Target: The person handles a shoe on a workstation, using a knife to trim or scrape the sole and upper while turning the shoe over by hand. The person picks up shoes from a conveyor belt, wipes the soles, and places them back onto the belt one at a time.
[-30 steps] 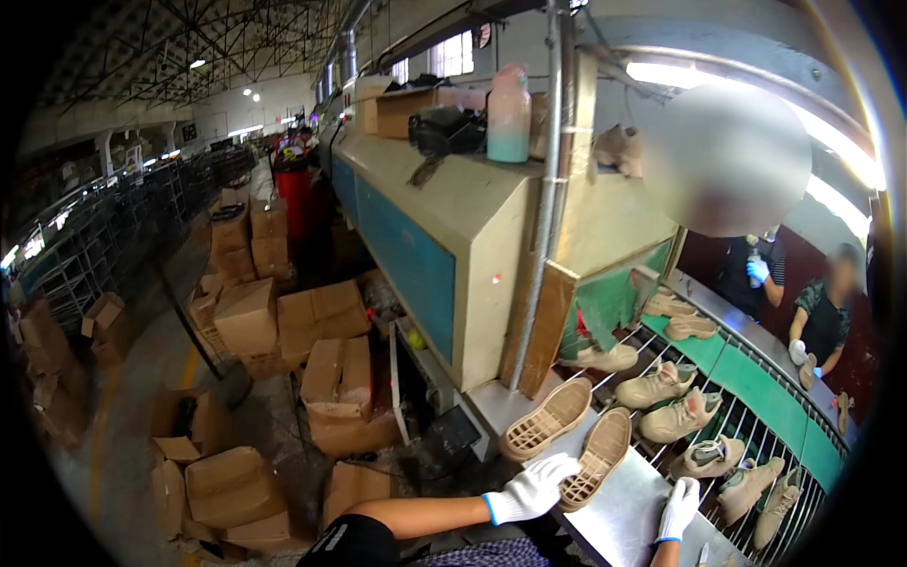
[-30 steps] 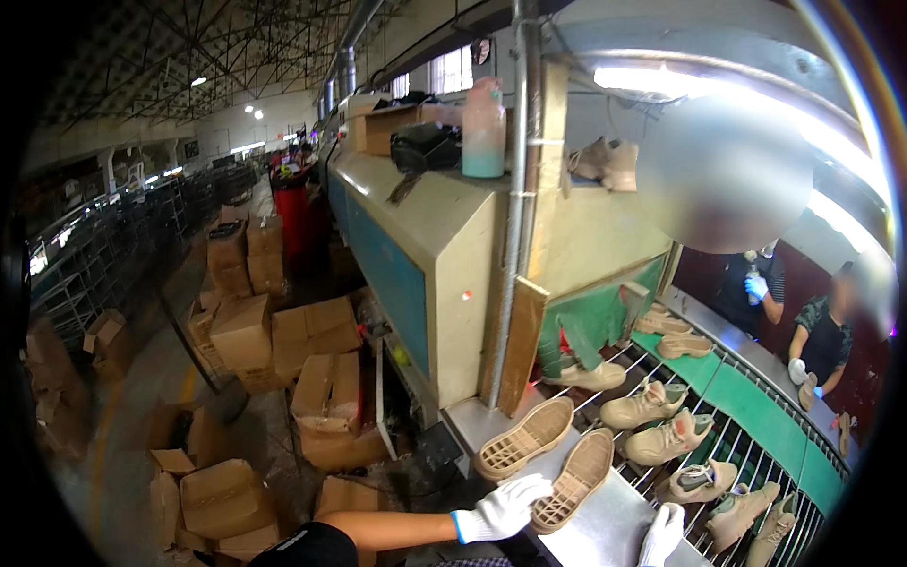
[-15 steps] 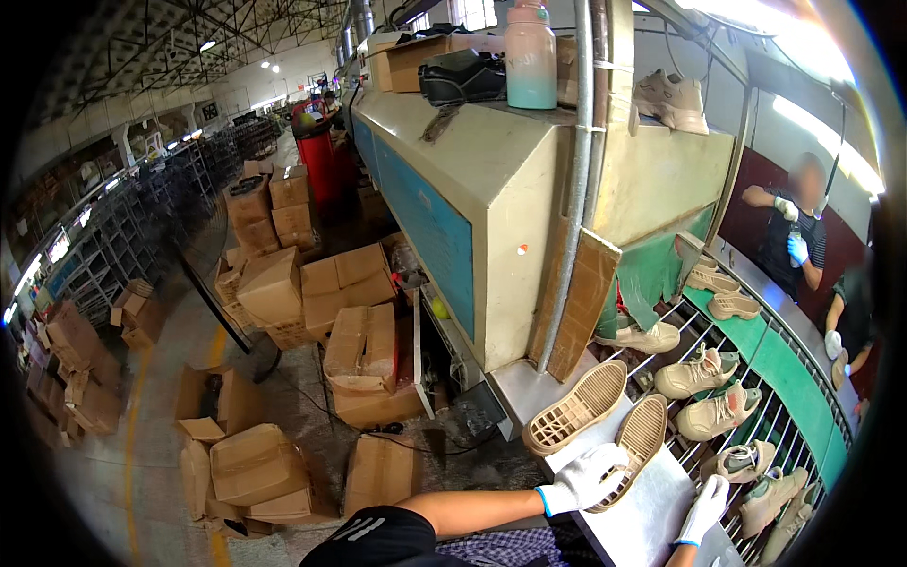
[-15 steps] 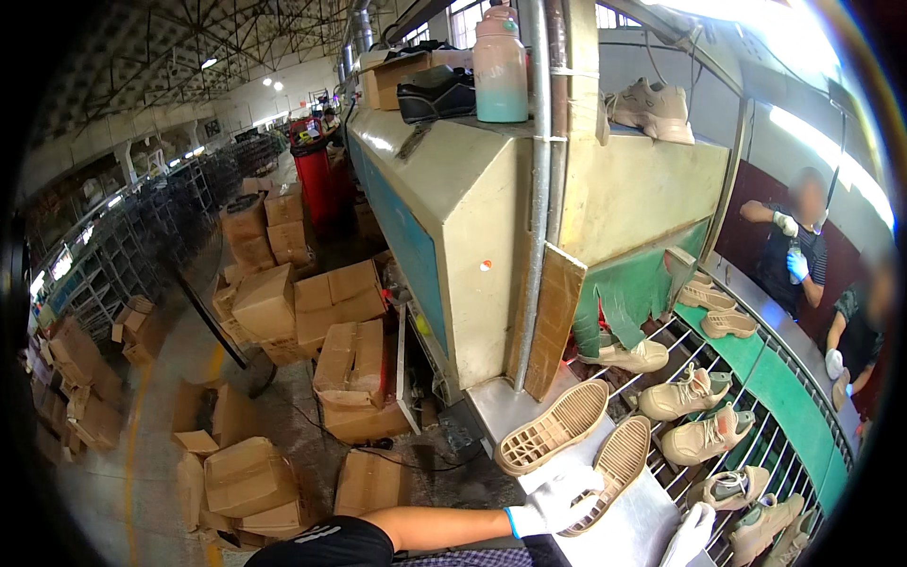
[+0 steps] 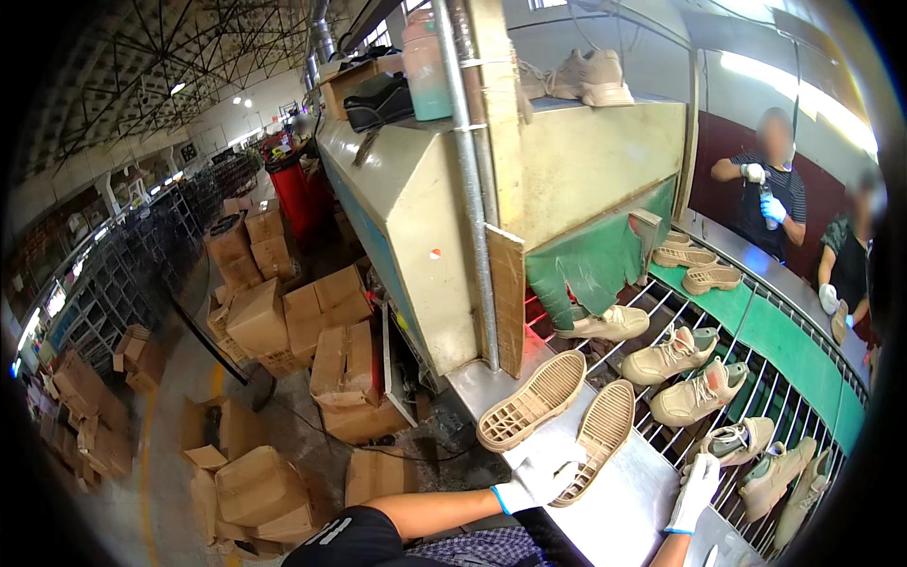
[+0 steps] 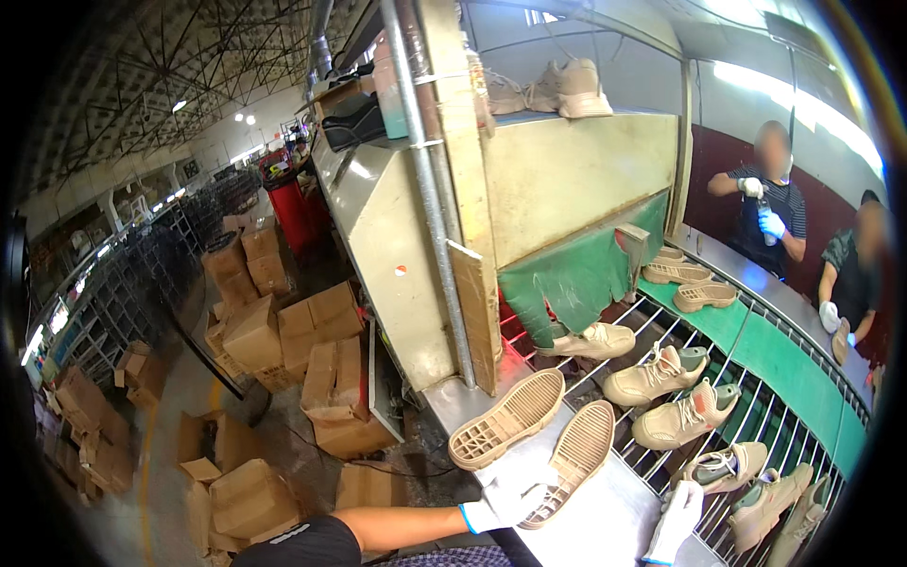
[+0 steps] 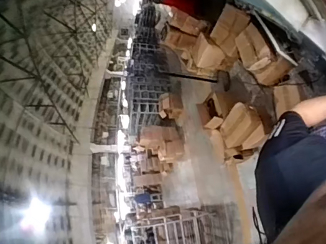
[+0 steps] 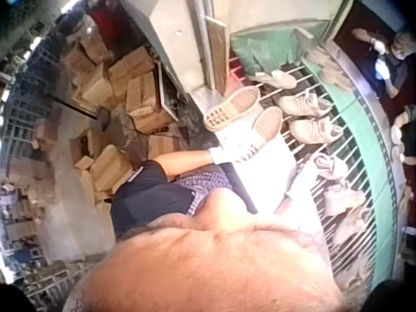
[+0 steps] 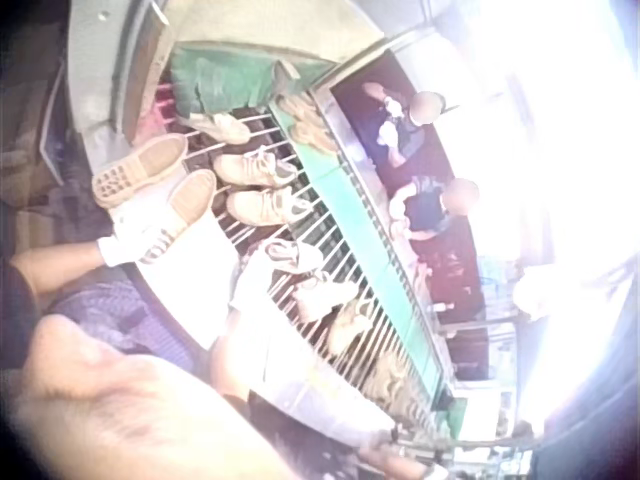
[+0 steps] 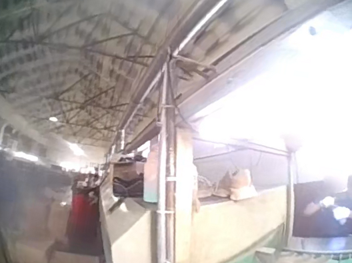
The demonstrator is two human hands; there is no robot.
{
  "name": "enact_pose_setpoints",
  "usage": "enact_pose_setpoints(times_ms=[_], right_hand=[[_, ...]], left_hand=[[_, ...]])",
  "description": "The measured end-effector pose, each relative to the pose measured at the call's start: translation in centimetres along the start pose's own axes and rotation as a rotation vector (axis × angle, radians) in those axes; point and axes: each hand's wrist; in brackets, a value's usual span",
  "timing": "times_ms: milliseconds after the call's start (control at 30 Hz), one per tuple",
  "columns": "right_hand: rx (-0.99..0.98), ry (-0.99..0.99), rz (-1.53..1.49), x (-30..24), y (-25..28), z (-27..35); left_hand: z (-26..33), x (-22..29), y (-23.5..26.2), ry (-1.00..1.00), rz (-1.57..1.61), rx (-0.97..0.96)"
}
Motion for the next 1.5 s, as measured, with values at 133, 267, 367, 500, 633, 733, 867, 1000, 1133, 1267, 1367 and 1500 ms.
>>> enact_pose_setpoints(times_ms=[133,267,367,500,633,733,867,1000,1133,1267,1367,1500], right_hand=[[-0.021,-0.04,-0.012,-0.7,-0.1,0.2],[-0.014,0.003,-0.021,-0.3,0.1,-0.1],[-0.004,-0.004,-0.035,-0.5,-0.3,0.0],[0.007,-0.033,-0.041,-0.2,-0.5,-0.3],[0.034,-0.007,-0.038,1.2,0.3,-0.8],[0.027,-0.036,-0.045,-0.2,1.2,-0.7],[-0.145,0.492,0.896,-4.9,0.1,2.0],[-0.327,0.214,0.464,-7.4,-1.4,3.2],[-0.198,0.112,0.321,-6.9,-1.0,2.7],[-0.179,0.081,0.353,-6.5,-0.8,3.1],[-0.192,0.118,0.392,-6.0,-0.9,3.1],[-0.178,0.118,0.383,-6.3,-1.7,2.7]], left_hand=[[0.6,-0.4,-0.3,0.065,0.025,-0.056],[0.7,-0.9,-0.6,0.031,0.017,-0.061],[1.0,-1.2,-0.9,0.027,0.017,-0.028],[1.0,-1.0,-0.6,0.059,0.014,-0.04],[0.6,-1.0,-0.7,0.047,0.003,-0.063],[0.8,-2.6,-2.5,-0.057,-0.009,-0.035],[1.7,-4.0,-2.8,0.027,-0.062,-0.124],[0.7,-0.1,-0.5,-0.016,-0.048,0.039],[-0.7,1.2,-0.5,0.004,0.01,0.001],[-0.3,1.2,-0.6,-0.007,-0.01,-0.008],[-0.1,1.3,-0.5,-0.002,-0.005,-0.019],[0.0,1.5,-0.6,0.011,0.006,-0.039]])
Point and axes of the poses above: each hand's wrist, its own z-axis away from the middle knuckle, its own y-axis out of the back of the hand, x = y × z, and after that the axes turned 5 degrees about -z, right-handed
